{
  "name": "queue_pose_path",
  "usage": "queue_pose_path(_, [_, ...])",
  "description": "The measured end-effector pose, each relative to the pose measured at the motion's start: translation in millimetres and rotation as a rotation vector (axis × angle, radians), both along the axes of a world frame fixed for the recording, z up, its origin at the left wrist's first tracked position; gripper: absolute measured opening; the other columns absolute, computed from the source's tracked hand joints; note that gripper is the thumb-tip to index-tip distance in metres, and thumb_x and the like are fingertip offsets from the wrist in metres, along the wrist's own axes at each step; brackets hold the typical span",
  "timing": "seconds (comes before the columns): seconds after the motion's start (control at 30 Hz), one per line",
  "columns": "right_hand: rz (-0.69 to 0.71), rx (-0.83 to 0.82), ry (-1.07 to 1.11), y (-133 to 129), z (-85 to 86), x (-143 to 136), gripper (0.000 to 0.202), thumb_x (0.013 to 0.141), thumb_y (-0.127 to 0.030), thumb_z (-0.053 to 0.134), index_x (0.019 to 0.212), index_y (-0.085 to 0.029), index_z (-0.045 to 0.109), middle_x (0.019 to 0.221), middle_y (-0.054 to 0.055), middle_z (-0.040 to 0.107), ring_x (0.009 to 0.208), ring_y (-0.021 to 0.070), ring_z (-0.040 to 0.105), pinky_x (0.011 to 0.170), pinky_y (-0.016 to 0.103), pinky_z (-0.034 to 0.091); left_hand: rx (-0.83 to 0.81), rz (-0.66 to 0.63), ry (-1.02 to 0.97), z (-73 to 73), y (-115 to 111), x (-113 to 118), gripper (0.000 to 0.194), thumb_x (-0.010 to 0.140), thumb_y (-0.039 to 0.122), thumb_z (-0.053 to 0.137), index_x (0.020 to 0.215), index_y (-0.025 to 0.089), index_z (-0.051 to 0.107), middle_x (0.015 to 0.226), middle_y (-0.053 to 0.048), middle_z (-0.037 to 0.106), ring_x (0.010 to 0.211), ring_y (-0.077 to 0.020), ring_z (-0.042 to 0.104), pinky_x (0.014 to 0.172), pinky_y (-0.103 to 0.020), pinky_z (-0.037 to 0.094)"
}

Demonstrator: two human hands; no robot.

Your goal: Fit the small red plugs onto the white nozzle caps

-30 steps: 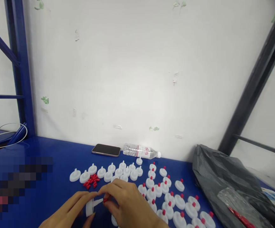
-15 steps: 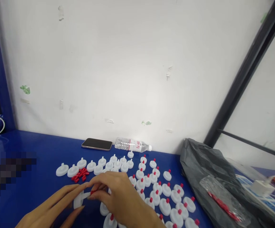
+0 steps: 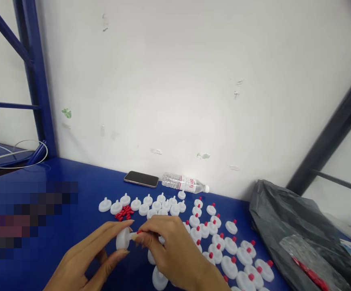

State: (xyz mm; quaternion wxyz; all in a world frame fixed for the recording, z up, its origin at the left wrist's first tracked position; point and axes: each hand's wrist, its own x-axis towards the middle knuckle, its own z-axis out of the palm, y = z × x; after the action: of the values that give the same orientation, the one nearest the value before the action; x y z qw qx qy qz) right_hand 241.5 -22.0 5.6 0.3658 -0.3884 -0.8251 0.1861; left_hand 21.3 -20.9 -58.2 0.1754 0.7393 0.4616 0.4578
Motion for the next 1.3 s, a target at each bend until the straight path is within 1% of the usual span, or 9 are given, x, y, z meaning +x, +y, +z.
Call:
queue_pose_path(0.17, [0.01, 0.032, -0.066, 1, 0.2, 1, 0.025, 0.103, -0.026, 0.057, 0.08, -0.022, 0.062, 0.077, -0.003, 0.069, 0.072, 0.012, 0.059, 0.071, 0.023, 0.04, -0.046, -0.027, -0.067, 7.2, -9, 9, 0.039, 0.094, 0.057, 0.059, 0.126, 0.036, 0.065, 0.087, 0.005, 0.075, 0.053, -0.0102, 0.063, 0.061, -0.018, 0.056])
queue_pose_path(0.37, [0.004, 0.022, -0.127, -2, -2.2, 1, 0.027, 0.102, -0.023, 0.056, 0.076, -0.021, 0.06, 0.074, -0.004, 0.066, 0.065, 0.0107, 0.056, 0.07, 0.024, 0.039, -0.074, -0.076, -0.035, -3.5, -3, 5, 0.036, 0.098, 0.055, 0.052, 0.126, 0.036, 0.062, 0.067, 0.006, 0.066, 0.055, -0.0131, 0.062, 0.064, -0.019, 0.056])
queue_pose_path(0.47, [0.015, 0.018, -0.138, -2, -3.7, 1, 0.029, 0.103, -0.024, 0.054, 0.074, -0.021, 0.058, 0.073, -0.003, 0.065, 0.065, 0.011, 0.056, 0.068, 0.024, 0.038, -0.058, -0.123, 0.008, -8.5, 1, 1, 0.031, 0.099, 0.049, 0.054, 0.127, 0.038, 0.061, 0.074, 0.007, 0.07, 0.059, -0.012, 0.065, 0.064, -0.017, 0.055])
queue_pose_path(0.6, [0.013, 0.064, -0.167, 0, -6.9, 1, 0.028, 0.102, -0.025, 0.053, 0.075, -0.021, 0.06, 0.072, -0.003, 0.065, 0.063, 0.0112, 0.054, 0.067, 0.025, 0.037, -0.077, -0.096, 0.003, -10.2, 0, 0, 0.031, 0.098, 0.049, 0.054, 0.126, 0.038, 0.063, 0.085, 0.005, 0.074, 0.064, -0.0127, 0.068, 0.069, -0.018, 0.056])
queue_pose_path(0.73, [0.023, 0.121, -0.166, -1, -10.2, 0, 0.025, 0.101, -0.024, 0.053, 0.078, -0.021, 0.062, 0.073, -0.003, 0.065, 0.062, 0.011, 0.052, 0.068, 0.026, 0.037, -0.046, -0.077, 0.026, -12.8, -2, -3, 0.037, 0.097, 0.052, 0.054, 0.127, 0.035, 0.065, 0.081, 0.004, 0.076, 0.067, -0.0163, 0.071, 0.072, -0.022, 0.06])
queue_pose_path(0.97, [0.025, 0.122, -0.234, -2, -14.4, 0, 0.023, 0.1, -0.022, 0.054, 0.079, -0.02, 0.063, 0.076, -0.002, 0.068, 0.064, 0.0114, 0.056, 0.07, 0.027, 0.038, 0.034, 0.026, 0.112, -20.9, 2, -8, 0.036, 0.093, 0.054, 0.06, 0.124, 0.04, 0.069, 0.115, 0.004, 0.08, 0.095, -0.0204, 0.078, 0.08, -0.023, 0.064])
queue_pose_path(1.07, [0.012, 0.083, -0.256, -2, -8.4, 0, 0.025, 0.102, -0.025, 0.054, 0.078, -0.02, 0.062, 0.077, -0.002, 0.069, 0.065, 0.0114, 0.057, 0.071, 0.027, 0.038, 0.03, -0.007, 0.116, -20.9, 6, -7, 0.037, 0.094, 0.054, 0.058, 0.127, 0.039, 0.068, 0.116, 0.003, 0.08, 0.099, -0.0203, 0.078, 0.08, -0.021, 0.064])
queue_pose_path(1.2, [-0.029, 0.07, -0.247, -3, 10.6, 6, 0.027, 0.102, -0.028, 0.056, 0.076, -0.021, 0.06, 0.072, -0.005, 0.065, 0.065, 0.01, 0.054, 0.077, 0.027, 0.038, 0.093, -0.002, 0.256, -24.8, 14, -11, 0.048, 0.096, 0.05, 0.058, 0.142, 0.04, 0.057, 0.13, 0.002, 0.075, 0.114, -0.0231, 0.074, 0.086, -0.025, 0.064])
queue_pose_path(1.3, [-0.197, 0.169, -0.27, 3, 23.9, 23, 0.036, 0.103, -0.026, 0.051, 0.067, -0.02, 0.05, 0.065, -0.005, 0.058, 0.06, 0.0102, 0.048, 0.073, 0.028, 0.035, 0.158, 0.076, 0.391, -27.2, 25, -21, 0.058, 0.098, 0.05, 0.055, 0.153, 0.041, 0.043, 0.148, 0.001, 0.062, 0.128, -0.0262, 0.066, 0.097, -0.034, 0.063])
